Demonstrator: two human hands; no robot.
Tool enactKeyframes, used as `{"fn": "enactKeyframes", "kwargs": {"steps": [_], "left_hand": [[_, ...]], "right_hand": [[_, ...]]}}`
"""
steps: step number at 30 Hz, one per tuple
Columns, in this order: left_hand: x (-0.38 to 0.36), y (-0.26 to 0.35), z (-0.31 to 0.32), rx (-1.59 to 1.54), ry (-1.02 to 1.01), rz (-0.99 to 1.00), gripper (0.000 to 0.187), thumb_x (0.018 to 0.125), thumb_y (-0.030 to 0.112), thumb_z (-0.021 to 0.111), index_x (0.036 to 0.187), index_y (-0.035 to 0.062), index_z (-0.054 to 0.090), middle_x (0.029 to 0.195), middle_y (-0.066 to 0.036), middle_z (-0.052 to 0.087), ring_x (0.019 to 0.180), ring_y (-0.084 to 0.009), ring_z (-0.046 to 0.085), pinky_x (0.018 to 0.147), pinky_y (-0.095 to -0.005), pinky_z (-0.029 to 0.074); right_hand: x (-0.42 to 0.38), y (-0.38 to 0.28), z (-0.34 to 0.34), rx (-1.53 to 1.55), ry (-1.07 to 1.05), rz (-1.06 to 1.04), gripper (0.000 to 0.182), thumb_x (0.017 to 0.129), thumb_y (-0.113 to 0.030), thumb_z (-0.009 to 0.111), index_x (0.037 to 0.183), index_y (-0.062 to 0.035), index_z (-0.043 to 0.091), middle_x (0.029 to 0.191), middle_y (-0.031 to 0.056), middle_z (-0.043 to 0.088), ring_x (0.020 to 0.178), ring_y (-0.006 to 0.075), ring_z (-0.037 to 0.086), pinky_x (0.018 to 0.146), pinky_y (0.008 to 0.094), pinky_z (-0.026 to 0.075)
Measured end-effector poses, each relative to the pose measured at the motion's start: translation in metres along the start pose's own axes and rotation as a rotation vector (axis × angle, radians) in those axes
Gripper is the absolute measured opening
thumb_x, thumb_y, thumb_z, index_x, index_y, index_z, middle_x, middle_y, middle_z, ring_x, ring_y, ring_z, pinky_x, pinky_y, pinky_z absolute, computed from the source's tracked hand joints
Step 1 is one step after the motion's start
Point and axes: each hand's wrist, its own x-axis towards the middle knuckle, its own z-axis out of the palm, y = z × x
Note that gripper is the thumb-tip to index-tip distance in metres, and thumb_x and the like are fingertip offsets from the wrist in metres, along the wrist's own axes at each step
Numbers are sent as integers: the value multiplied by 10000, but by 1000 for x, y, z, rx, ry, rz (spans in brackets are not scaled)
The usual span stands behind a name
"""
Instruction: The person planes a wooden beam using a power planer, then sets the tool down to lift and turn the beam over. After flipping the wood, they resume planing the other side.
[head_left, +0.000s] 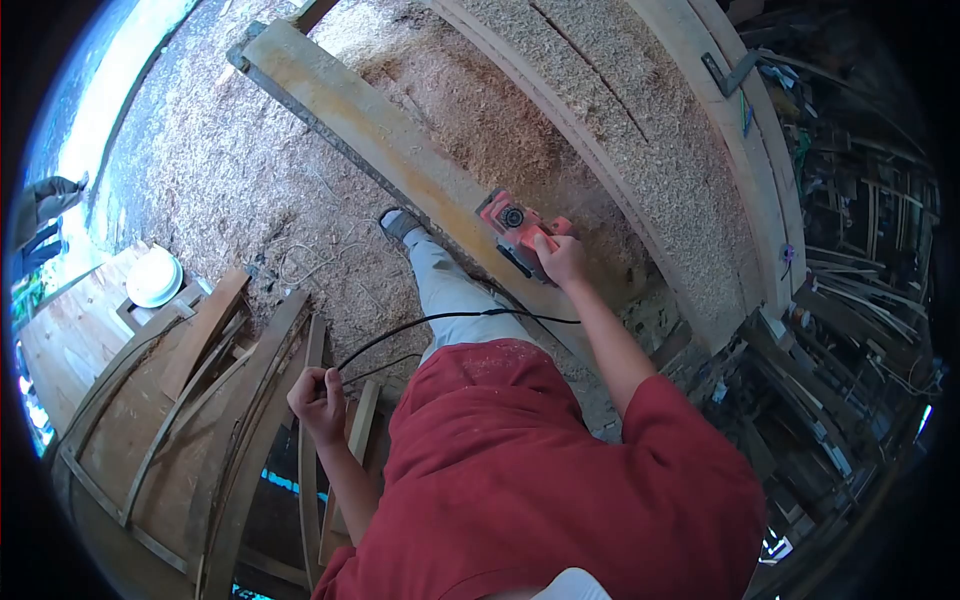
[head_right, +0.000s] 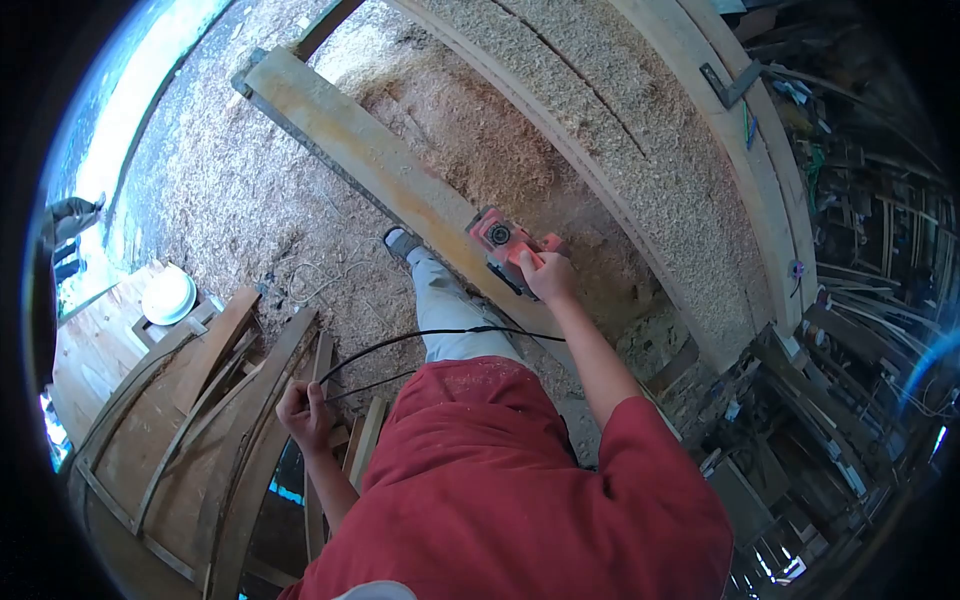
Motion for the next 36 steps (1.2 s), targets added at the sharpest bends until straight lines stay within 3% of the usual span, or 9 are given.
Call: {"fn": "enactKeyframes", "kwargs": {"steps": [20,25,36], "left_hand": [[170,-5,-62,22,-21,5,320,965,142,729,724,20,558,589,3,426,554,-84,384,522,-283,292],[194,-8,-74,49,29,38,320,963,148,734,722,20,565,578,-18,444,541,-101,395,522,-293,291],[236,2,-93,59,22,20,311,958,136,736,730,7,569,586,-15,455,544,-95,406,520,-282,304]], "right_hand": [[88,-160,29,-25,-22,-18,488,947,-498,621,870,-47,791,801,247,714,788,430,729,690,517,563],[110,-174,47,51,-12,-33,487,934,-462,637,831,-6,772,776,268,697,776,456,709,685,525,560],[118,-216,43,22,-19,-11,482,943,-464,645,866,-8,782,777,260,706,781,435,727,677,496,562]]}}
